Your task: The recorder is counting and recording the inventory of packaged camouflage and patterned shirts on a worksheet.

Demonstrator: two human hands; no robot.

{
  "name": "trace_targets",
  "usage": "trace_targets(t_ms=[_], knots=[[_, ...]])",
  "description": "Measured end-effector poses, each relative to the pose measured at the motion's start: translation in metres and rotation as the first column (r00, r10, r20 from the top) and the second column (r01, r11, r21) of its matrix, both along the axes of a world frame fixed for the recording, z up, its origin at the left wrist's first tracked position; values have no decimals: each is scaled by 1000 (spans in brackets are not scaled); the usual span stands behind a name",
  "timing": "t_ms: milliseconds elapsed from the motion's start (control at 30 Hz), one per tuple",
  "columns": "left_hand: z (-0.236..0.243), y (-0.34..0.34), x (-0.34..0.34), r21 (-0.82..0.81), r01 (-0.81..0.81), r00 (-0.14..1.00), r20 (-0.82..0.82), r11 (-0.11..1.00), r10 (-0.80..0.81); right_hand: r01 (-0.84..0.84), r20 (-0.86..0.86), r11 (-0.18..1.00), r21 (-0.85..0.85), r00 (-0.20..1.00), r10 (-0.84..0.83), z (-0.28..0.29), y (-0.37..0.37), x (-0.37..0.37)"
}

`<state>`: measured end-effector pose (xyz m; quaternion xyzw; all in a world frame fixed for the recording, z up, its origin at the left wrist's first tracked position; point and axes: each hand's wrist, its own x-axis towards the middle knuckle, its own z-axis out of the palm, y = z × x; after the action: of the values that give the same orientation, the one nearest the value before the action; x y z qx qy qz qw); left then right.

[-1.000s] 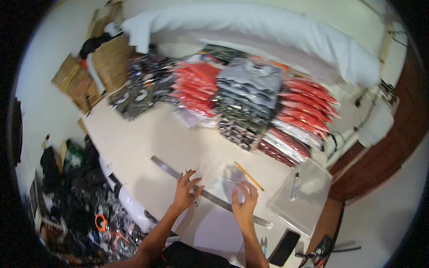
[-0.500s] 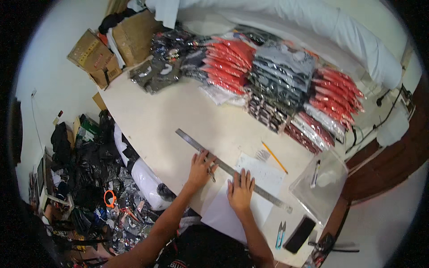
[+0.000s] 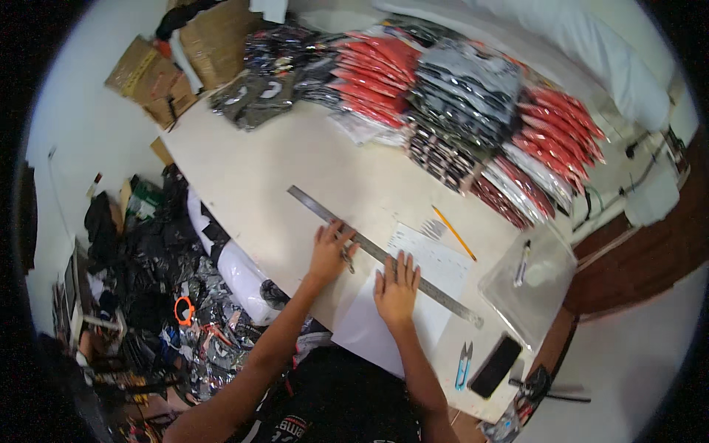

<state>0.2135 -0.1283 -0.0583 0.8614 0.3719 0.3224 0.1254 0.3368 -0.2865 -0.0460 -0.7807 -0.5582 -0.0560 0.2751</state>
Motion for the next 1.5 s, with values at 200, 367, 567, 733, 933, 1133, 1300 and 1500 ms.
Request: trace_targets(t_ms=[200,367,567,733,933,1133,1300,1500], knots=[[7,-4,0,-42,31,1000,1,999,-31,29,9,999,-13,1000,-29,-2,-1,0],[7,1,-4,-19,30,1000,6,999,-30,40,35,999,19,999,-40,-2,5,-1],[6,103,-25,-88,-82,965,242,993,101,-125,-297,973,194,938,180,27,130,5],[14,249,-12,166,-277,960,5,947,280,-260,-244,963,66,932,268,-7,297,0],[40,394,-12,326,-483,852,-41,813,522,-274,122,958,-79,952,282,-20,340,-8],[20,503,11,415,-595,724,-95,688,683,-242,133,967,-74,959,250,-13,340,-15],[18,492,-10,351,-577,768,-74,738,636,-280,64,959,-52,957,283,-9,341,-18],[7,375,-95,41,-76,997,5,996,76,-270,14,960,-72,962,271,-5,342,-8]])
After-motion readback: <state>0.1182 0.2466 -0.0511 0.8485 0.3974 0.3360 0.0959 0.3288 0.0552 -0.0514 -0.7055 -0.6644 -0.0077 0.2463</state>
